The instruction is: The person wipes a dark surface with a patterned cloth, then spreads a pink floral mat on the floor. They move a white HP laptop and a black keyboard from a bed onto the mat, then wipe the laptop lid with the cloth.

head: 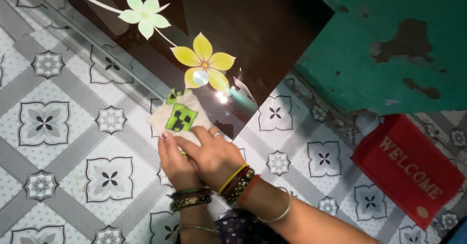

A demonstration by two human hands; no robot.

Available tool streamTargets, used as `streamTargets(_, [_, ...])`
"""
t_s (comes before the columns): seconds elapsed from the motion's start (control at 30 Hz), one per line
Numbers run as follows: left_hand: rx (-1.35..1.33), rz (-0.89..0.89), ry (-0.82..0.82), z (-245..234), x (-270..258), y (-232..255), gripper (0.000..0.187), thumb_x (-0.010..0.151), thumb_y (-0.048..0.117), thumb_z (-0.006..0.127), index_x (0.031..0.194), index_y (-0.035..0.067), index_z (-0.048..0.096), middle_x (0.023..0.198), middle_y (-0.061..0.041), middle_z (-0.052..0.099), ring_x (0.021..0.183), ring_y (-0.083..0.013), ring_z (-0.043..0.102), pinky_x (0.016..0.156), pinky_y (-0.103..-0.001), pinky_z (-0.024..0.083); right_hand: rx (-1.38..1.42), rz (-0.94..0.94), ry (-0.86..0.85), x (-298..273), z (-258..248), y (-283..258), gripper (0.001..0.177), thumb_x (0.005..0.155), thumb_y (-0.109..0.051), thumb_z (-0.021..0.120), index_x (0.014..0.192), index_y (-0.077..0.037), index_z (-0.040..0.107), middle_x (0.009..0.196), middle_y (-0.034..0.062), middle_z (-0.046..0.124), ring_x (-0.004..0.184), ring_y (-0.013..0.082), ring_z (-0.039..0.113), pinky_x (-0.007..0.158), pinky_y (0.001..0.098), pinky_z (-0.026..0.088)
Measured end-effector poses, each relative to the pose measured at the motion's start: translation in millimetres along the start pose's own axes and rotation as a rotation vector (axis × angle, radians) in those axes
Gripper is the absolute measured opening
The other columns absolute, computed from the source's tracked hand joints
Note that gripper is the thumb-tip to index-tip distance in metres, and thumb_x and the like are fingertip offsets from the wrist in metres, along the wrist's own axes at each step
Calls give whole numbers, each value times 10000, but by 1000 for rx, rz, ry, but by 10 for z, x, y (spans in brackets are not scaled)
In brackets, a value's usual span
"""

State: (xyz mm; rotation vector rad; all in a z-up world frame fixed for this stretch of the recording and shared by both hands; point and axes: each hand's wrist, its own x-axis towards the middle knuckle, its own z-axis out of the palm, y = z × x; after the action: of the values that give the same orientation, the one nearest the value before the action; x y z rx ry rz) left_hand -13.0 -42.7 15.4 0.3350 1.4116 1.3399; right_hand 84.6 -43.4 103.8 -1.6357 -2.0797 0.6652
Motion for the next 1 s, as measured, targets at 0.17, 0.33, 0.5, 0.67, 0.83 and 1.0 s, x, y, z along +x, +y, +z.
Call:
streamTargets(0.17, [526, 202, 124, 195, 80, -250, 529, 1040, 317, 594, 1371, -93, 545, 1392, -317, 513, 1219, -345, 502, 1024, -447, 398, -141, 116, -67, 102, -237, 274, 524, 776, -178, 703, 1298, -180, 659, 1180, 157, 611, 989, 398, 619, 704, 461, 583])
streamTargets(0.33, [670, 146, 114, 247, 60, -279, 627, 1021, 451, 465, 1484, 27, 468, 1580, -206, 421, 1485, -352, 346, 1212, -412, 239, -128, 246, -278, 178, -144, 434, 439, 878, -247, 671, 1317, -257, 653, 1255, 180, 579, 1033, 432, 603, 832, 496, 560])
streamTargets(0.5, [945, 123, 261, 41, -94, -96, 700, 1011, 513, 315, 1612, 155, 278, 1710, -161, 96, 1564, -369, -67, 1196, -614, -91, -56, 49, -312, 83, 131, 223, 456, 891, -278, 633, 1346, -277, 630, 1354, 179, 534, 1134, 443, 569, 840, 488, 565])
streamTargets(0.67, [1320, 169, 586, -501, -278, 30, 755, 1033, 588, 356, 1641, 150, 263, 1705, -244, 4, 1536, -490, -84, 1113, -801, -19, -216, -246, -266, -15, 533, -60, 490, 911, -270, 601, 1400, -257, 589, 1502, 197, 458, 1133, 402, 591, 813, 496, 573])
streamTargets(0.83, [1432, 103, 807, -1375, -629, 283, 763, 1050, 606, 354, 1650, 143, 259, 1717, -274, 48, 1552, -519, -28, 1100, -839, 35, -182, -559, -373, -157, 1073, -759, 467, 912, -311, 587, 1378, -275, 572, 1515, 200, 436, 1173, 388, 574, 797, 561, 544])
streamTargets(1.0, [1352, 15, 1050, -2353, -1028, 794, 765, 1058, 616, 341, 1650, 139, 258, 1718, -256, 75, 1568, -499, -14, 1119, -841, 10, -167, -915, -346, -316, 1590, -1726, 453, 969, -301, 559, 1420, -280, 527, 1563, 117, 448, 1288, 301, 558, 843, 550, 542])
